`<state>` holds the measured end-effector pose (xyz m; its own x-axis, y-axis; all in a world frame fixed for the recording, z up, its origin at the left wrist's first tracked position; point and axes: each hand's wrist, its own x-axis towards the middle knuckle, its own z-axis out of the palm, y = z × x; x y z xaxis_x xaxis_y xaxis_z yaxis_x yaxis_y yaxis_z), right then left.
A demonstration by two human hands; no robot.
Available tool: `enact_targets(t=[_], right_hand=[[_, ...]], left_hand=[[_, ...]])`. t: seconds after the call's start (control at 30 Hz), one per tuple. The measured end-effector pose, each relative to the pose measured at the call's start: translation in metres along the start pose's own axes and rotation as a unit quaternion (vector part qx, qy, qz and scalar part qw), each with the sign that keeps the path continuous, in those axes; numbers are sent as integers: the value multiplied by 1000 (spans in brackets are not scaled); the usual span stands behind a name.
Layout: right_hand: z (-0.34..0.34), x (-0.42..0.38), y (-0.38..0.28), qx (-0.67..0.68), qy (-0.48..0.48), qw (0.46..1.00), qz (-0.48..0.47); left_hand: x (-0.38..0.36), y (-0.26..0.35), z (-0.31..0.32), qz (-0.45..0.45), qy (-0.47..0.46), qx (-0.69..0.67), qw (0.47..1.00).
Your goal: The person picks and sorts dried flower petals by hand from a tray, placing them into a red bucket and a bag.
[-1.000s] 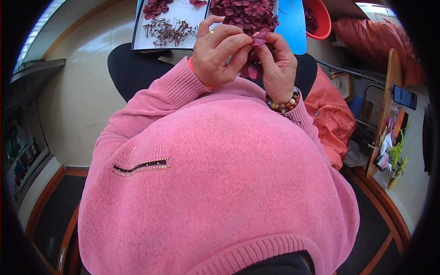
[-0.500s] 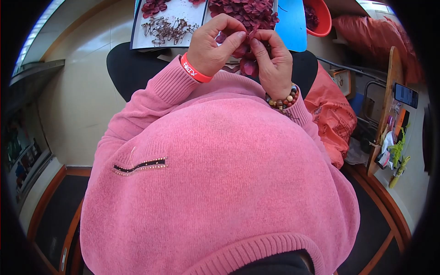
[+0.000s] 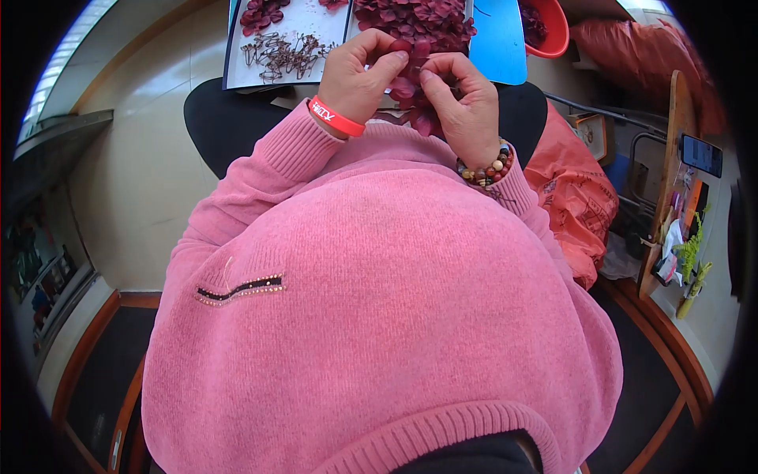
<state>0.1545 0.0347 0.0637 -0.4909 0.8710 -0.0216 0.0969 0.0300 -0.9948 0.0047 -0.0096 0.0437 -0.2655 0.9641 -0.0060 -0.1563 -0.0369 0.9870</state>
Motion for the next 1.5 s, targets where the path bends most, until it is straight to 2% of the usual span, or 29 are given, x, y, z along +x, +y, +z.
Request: enact_targets(t=[0.1,0.3,0.8,1.1,1.2,1.23,1.3,1.4,1.5], right_hand=[[-1,2,2,-50,3,998,-43],[-2,3,-8,-21,-17,999,19],[1,4,-3,-118,33,992,-42],[1,7,-3,-186,43,974,-122],[1,8,1,-235,49,955,-174],[1,9,1,-245,50,949,-192],[2,9,1,-266,50,935,-229],[4,8,4,-261,37,936,-234],[4,7,1,-244,57,939,-235]], left_hand=[[2,-2,-3,-12,4,0,1000],[1,-5,-2,-16,-9,10,1000],[1,-9,0,-6,-40,-8,999],[0,-9,2,-1,-42,0,999],[-3,-1,5,98,-20,170,980],[-2,1,5,174,-14,254,951],[0,5,3,319,-2,411,854],[-2,8,6,334,11,463,821],[-3,4,7,340,13,420,841]])
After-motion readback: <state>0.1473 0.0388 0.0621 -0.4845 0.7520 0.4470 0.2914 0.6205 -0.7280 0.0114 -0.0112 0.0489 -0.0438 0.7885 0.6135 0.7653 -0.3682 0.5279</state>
